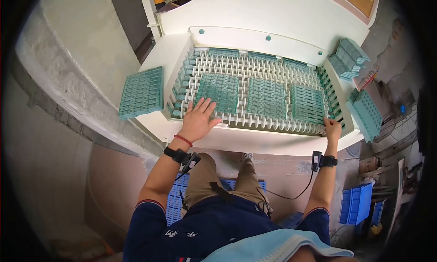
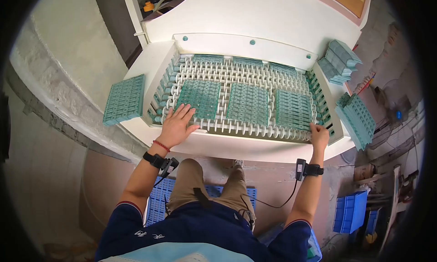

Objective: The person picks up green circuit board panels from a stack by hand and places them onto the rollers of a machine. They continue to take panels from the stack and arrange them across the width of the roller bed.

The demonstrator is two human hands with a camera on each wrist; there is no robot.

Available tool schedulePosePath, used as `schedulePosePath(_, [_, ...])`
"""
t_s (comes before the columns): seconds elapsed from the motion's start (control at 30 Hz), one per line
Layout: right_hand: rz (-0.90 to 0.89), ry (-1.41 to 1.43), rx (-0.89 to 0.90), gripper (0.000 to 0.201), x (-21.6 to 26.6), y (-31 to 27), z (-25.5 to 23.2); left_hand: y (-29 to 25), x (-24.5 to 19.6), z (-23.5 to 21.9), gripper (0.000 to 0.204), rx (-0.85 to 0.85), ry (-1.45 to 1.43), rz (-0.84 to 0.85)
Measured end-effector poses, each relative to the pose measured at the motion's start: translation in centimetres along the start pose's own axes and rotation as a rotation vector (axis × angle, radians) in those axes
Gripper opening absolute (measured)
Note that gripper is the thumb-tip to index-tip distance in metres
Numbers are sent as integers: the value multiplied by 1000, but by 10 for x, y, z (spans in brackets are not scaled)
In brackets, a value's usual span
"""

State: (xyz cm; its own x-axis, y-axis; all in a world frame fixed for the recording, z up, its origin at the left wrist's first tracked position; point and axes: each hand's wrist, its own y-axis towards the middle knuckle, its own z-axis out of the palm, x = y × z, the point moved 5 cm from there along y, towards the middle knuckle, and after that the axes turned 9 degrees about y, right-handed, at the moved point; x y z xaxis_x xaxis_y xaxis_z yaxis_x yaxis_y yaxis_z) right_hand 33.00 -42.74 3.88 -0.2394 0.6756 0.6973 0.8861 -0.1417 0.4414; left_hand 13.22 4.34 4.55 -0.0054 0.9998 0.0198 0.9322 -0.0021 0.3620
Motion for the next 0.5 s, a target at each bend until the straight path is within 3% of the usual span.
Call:
schedulePosePath(0.07, [-40,-17,-49,28,-6,2,-14,3,2,3,57,-20,-14,-3])
schedulePosePath(0.17, [350,508,-34,24,-13,-11,-28,3,0,-4,55,-44,-59,-31])
schedulePosePath(0.2, [353,507,-28,24,-11,-19,-30,1,-1,-6,55,-38,-58,-34])
schedulePosePath(0.27, [467,884,-60,17,-9,-38,-25,-7,-7,-21,53,-173,-126,33])
schedulePosePath(0.4, [522,1124,103,13,20,-78,7,-36,-9,-61,48,-287,-265,6])
schedulePosePath(0.5, [551,1304,270,13,71,-99,46,-67,4,-100,38,-566,-179,-57])
